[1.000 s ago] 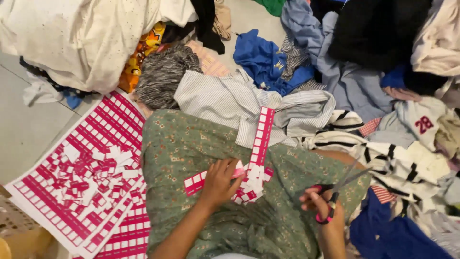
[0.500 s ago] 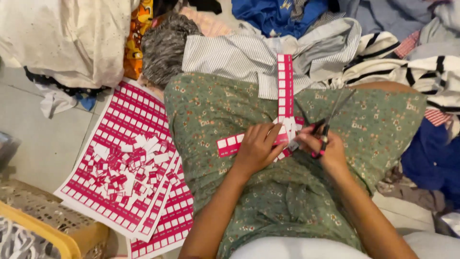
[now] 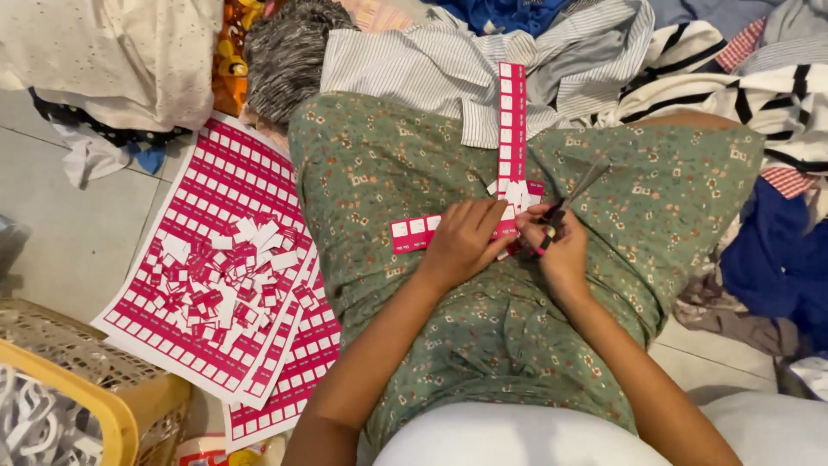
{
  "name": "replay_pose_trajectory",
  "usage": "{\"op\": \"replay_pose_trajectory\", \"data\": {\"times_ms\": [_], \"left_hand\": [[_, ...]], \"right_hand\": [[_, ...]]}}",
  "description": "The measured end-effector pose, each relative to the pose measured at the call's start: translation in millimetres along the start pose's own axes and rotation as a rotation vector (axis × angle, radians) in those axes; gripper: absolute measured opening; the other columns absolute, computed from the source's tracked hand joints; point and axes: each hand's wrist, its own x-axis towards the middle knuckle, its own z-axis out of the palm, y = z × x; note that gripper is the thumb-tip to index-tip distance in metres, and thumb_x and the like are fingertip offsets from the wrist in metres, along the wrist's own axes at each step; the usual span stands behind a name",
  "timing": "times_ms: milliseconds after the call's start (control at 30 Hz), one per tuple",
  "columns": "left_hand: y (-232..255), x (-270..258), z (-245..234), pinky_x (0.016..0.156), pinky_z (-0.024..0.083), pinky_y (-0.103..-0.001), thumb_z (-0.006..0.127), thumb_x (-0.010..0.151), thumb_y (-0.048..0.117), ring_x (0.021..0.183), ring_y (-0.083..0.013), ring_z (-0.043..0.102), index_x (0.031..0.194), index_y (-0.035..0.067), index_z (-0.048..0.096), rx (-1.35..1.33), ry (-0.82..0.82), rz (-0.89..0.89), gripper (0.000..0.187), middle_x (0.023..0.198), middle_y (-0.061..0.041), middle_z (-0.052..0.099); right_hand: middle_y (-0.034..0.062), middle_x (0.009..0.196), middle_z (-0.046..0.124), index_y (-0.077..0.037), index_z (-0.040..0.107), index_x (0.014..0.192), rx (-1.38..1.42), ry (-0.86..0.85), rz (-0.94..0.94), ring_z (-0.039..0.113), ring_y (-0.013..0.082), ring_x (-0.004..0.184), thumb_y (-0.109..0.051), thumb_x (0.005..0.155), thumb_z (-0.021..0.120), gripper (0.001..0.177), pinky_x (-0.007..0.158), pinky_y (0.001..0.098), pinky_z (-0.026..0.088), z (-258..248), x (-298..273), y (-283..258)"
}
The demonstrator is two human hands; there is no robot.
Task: Cutting individual clothing labels from a printed sheet using scissors
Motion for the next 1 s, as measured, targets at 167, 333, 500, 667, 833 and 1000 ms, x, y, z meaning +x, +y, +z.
{"op": "replay_pose_trajectory", "data": {"times_ms": [167,333,500,667,833,1000], "left_hand": [[1.0,-3.0,3.0,0.082,0.048,-0.040,0.067,0.089,0.035,0.095,-0.0295,0.062,0.124,0.001,0.057,-0.014,-0.026,0.002,0.050,0.105,-0.014,0.059],[1.7,0.2,-3.5,0.098,0.042,-0.045,0.076,0.076,0.038,0.104,-0.0253,0.062,0.130,0.006,0.054,0.042,-0.089,-0.008,0.067,0.112,-0.012,0.060],[-2.3,-3.6,-5.5,0.105,0.036,-0.050,0.072,0.083,0.036,0.106,-0.0231,0.060,0.131,0.007,0.054,0.042,-0.100,-0.087,0.059,0.111,-0.009,0.061],[-7.3,-5.7,-4.6,0.100,0.039,-0.047,0.072,0.083,0.037,0.106,-0.0225,0.060,0.131,0.009,0.055,0.006,-0.112,-0.121,0.057,0.111,-0.007,0.061],[-10.1,-0.9,-8.9,0.091,0.044,-0.043,0.072,0.086,0.030,0.102,-0.0261,0.059,0.129,0.008,0.056,-0.028,-0.058,-0.195,0.051,0.110,-0.009,0.059],[-7.6,6.4,-11.9,0.097,0.040,-0.046,0.077,0.080,0.031,0.099,-0.0254,0.059,0.126,0.011,0.060,-0.030,0.010,-0.148,0.053,0.107,-0.008,0.058]], "right_hand": [[0.0056,0.074,0.064,-0.005,0.070,0.094,-0.037,-0.071,-0.019,0.058,0.0083,0.056,-0.008,0.077,0.081,0.021,0.050,0.0199,0.046,-6.1,0.2,9.2],[0.0043,0.074,0.065,-0.006,0.071,0.096,-0.030,-0.036,-0.030,0.056,0.0067,0.058,-0.007,0.078,0.081,0.021,0.051,0.0192,0.046,-6.4,4.7,8.9],[0.0042,0.075,0.065,-0.005,0.069,0.097,-0.001,-0.011,-0.009,0.054,0.0056,0.053,-0.007,0.079,0.080,0.021,0.050,0.0179,0.046,-5.5,4.7,9.2],[0.0047,0.076,0.065,-0.006,0.069,0.095,0.006,0.003,0.001,0.054,0.0055,0.052,-0.009,0.079,0.080,0.020,0.049,0.0181,0.046,-4.7,6.1,7.0],[0.0070,0.081,0.066,-0.003,0.066,0.100,0.061,-0.032,0.039,0.061,0.0094,0.056,-0.017,0.078,0.082,0.030,0.049,0.0205,0.050,-0.8,9.2,5.7],[0.0094,0.085,0.066,0.000,0.067,0.104,0.081,-0.094,0.082,0.065,0.0129,0.066,-0.011,0.072,0.086,0.038,0.053,0.0225,0.054,5.2,1.5,-1.5]]}}
